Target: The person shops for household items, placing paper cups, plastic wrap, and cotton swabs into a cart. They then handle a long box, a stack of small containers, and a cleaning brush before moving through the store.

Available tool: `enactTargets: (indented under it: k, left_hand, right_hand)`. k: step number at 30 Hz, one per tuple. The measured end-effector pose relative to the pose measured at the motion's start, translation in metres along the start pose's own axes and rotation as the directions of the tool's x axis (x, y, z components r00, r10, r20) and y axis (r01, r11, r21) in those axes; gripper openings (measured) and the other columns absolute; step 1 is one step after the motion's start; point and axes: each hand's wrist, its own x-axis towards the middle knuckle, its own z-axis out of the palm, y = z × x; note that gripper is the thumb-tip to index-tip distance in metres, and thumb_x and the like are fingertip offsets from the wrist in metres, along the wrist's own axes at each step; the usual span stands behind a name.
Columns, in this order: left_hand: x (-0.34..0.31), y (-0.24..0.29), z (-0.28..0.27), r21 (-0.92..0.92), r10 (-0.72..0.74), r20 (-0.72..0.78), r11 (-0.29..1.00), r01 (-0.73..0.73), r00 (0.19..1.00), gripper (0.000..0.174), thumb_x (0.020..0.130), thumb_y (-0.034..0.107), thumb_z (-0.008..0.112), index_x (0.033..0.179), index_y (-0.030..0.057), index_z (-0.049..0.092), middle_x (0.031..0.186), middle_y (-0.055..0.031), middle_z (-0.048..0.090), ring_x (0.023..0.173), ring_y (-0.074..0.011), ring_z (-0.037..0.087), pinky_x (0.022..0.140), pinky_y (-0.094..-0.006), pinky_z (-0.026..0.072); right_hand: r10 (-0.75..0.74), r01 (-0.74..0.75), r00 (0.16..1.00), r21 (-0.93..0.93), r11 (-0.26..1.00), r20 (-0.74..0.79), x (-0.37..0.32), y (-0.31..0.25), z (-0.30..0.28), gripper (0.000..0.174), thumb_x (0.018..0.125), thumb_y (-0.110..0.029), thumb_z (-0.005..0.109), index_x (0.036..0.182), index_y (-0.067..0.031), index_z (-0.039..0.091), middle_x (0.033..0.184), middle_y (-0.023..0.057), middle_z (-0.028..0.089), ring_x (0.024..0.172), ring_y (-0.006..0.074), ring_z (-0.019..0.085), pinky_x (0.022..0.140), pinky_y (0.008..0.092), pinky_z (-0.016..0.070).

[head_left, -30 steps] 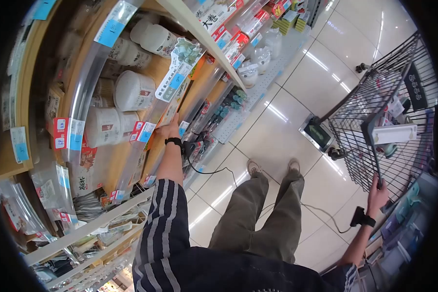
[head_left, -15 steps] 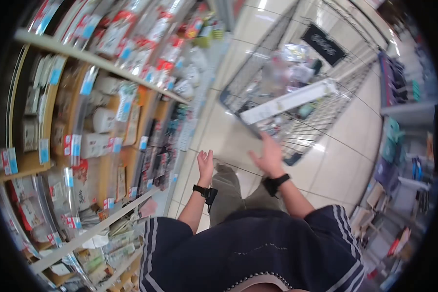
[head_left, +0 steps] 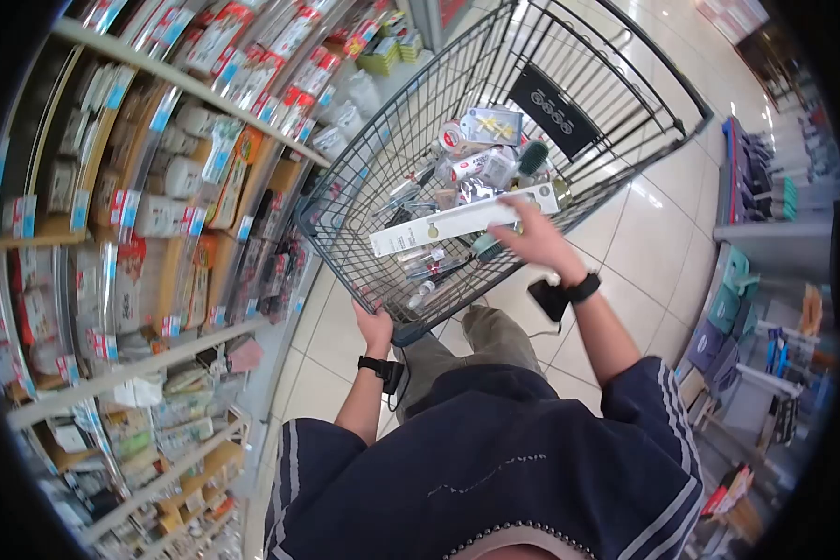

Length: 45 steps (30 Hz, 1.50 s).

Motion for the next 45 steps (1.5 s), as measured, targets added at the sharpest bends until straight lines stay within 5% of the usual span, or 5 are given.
enactTargets:
  k: [6,20,29,34,45]
  left_hand:
    - [-0.032,-0.023,-0.048,0.012,-0.003,-0.1,1.0,0.004,0.995,0.071,0.077,-0.017,0.041,0.143,0.0077,0.032,0.126,-0.0128,0.055,0.1,-0.0218,0.063,0.082,-0.0275,0.0523]
    - [-0.054,-0.021,-0.104,0.071,-0.147,-0.173,0.984,0.161,0.974,0.066,0.082,-0.013,0.044,0.143,0.0105,0.033,0.126,-0.016,0.059,0.096,-0.0256,0.068,0.08,-0.0318,0.0535]
    - [-0.041,-0.029,-0.1,0.134,-0.114,-0.188,0.981,0.14,0.976,0.063,0.078,-0.01,0.047,0.136,0.0129,0.04,0.115,-0.0126,0.065,0.091,-0.0298,0.068,0.075,-0.0382,0.0537]
    - [-0.019,-0.018,-0.077,0.271,-0.014,-0.213,0.96,0.073,0.977,0.057,0.08,0.004,0.054,0.134,0.0122,0.039,0.101,-0.0177,0.066,0.084,-0.0382,0.065,0.076,-0.0463,0.0509]
    - [-0.001,0.086,-0.09,-0.585,0.267,0.095,0.794,-0.163,0.959,0.091,0.085,0.026,0.072,0.148,0.0029,0.01,0.141,-0.0221,0.035,0.122,-0.0297,0.047,0.1,-0.0389,0.0403]
  right_hand:
    - [0.315,-0.336,0.914,0.043,0.941,0.254,0.156,-0.036,-0.013,0.083,0.074,-0.054,0.072,0.132,0.0025,0.05,0.117,0.0191,0.061,0.105,0.0238,0.06,0.088,0.0328,0.0479]
    - [0.16,0.238,0.908,-0.789,0.567,0.388,0.202,0.155,0.286,0.058,0.074,-0.005,0.064,0.129,-0.0126,0.046,0.131,0.013,0.051,0.121,0.0338,0.051,0.096,0.0479,0.0458]
    - [-0.392,0.39,0.918,-0.331,0.859,0.062,0.175,-0.017,0.1,0.063,0.075,-0.029,0.075,0.124,0.0015,0.049,0.101,0.0238,0.065,0.093,0.0395,0.064,0.077,0.0443,0.0513]
    - [-0.066,0.135,0.974,0.322,0.937,-0.218,0.117,-0.102,0.016,0.048,0.08,-0.029,0.076,0.111,0.0023,0.055,0.094,0.0088,0.065,0.082,0.0131,0.063,0.069,0.03,0.0545]
    - [0.364,-0.273,0.93,0.743,0.611,0.042,0.012,-0.12,0.036,0.047,0.093,-0.043,0.057,0.112,-0.0009,0.055,0.092,0.0104,0.061,0.075,0.0194,0.066,0.062,0.0291,0.0578]
